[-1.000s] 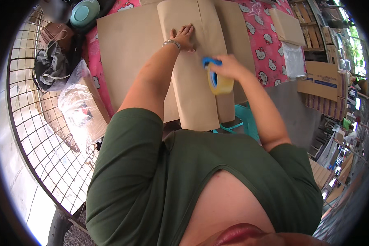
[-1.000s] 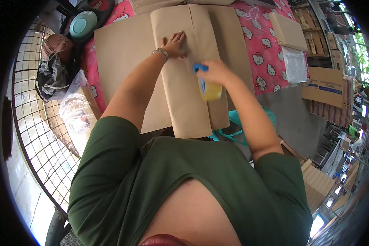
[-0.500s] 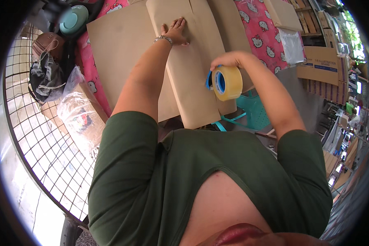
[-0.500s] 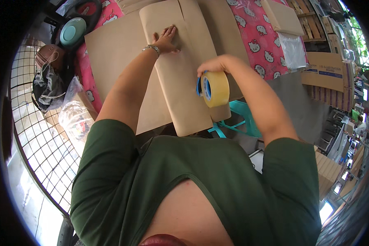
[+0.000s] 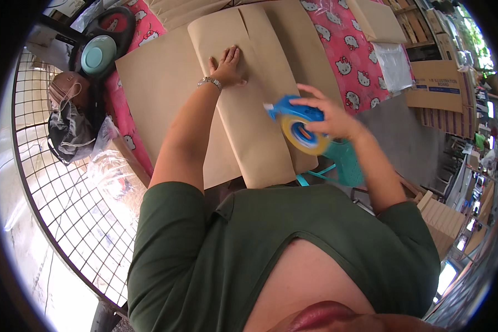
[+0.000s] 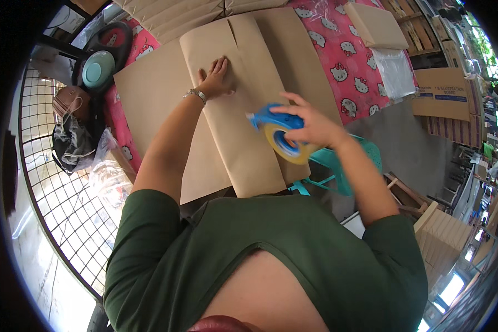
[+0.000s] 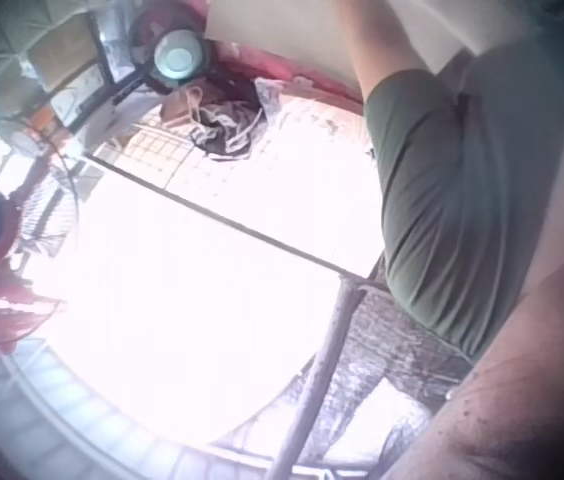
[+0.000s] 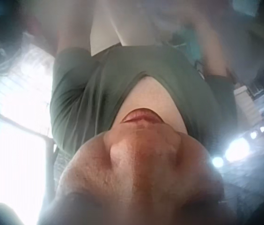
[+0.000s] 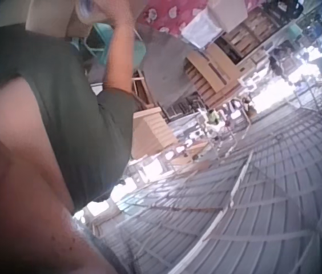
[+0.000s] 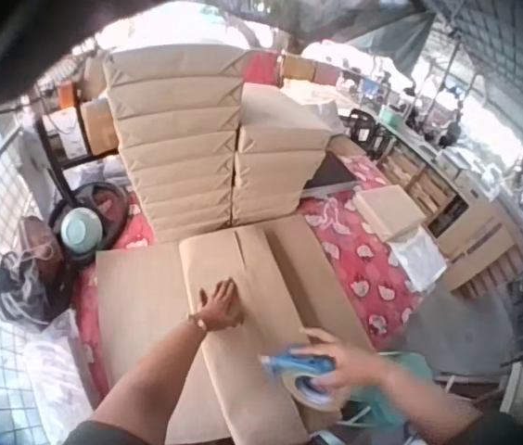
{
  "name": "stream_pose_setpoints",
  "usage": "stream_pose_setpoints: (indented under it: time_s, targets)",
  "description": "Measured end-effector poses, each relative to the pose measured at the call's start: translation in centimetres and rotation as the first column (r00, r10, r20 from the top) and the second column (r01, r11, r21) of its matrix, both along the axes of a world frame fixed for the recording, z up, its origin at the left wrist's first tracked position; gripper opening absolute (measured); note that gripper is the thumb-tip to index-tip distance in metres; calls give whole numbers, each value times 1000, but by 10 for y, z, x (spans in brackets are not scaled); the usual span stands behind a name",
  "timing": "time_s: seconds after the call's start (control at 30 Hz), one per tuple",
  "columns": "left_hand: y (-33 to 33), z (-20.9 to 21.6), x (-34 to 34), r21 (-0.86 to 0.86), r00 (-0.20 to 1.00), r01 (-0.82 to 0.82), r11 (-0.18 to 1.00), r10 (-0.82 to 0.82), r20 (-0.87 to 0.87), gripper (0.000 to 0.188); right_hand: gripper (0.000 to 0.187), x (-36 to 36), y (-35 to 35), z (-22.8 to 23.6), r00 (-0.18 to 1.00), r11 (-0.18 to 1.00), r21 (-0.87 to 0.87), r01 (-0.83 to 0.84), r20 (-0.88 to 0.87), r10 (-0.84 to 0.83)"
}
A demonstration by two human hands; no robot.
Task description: The person wraps a packaged item in a large sheet of brown paper on a table, folding the paper over the item and securing it with adhesive tape from a dispenser.
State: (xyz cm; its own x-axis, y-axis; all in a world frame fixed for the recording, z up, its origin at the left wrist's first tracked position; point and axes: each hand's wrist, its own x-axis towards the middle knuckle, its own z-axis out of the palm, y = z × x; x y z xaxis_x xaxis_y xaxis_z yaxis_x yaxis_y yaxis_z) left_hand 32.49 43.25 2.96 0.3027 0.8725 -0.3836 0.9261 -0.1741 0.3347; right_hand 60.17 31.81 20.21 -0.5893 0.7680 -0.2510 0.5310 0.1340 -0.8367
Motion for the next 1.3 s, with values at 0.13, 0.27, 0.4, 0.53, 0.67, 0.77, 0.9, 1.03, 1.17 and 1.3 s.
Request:
stream_pose_setpoints:
  time_s: [0.13,0.27,0.4,0.53,0.67,0.77,0.9,1.03,1.17,1.3]
  targets:
    - [3,0,2,9,1000,26,1000,-26,-5,116,56,-49,-27,-65,916,779,488,393,-136,-377]
    - [2,5,3,-16,1000,24,1000,-24,-19,116,60,-65,-1,-99,894,659,609,441,-235,-381]
    - [-3,2,3,-14,999,17,1000,-17,-37,118,57,-82,62,-112,911,560,728,396,-234,-340]
    - [-1,-1,3,-1,999,38,999,-38,-21,120,59,-107,149,-129,892,449,780,436,-310,-329]
    - [5,0,6,25,998,60,998,-60,-5,118,57,-120,200,-131,877,439,770,463,-325,-354]
    - [4,-1,3,44,999,45,998,-45,-15,116,57,-118,191,-125,865,485,723,492,-339,-370]
    - [5,6,4,-14,999,22,1000,-23,-35,115,55,-92,116,-133,864,509,697,504,-400,-307]
    - [-2,-2,1,11,1000,6,1000,-6,-29,116,54,-34,-24,-122,913,620,673,403,-344,-220]
    - [2,-14,-3,31,1000,-10,999,11,-10,120,56,17,-89,-91,973,707,668,231,-157,-170]
    - [0,-13,5,93,1000,-9,996,10,-4,119,57,51,-78,-77,951,640,726,251,-62,-303]
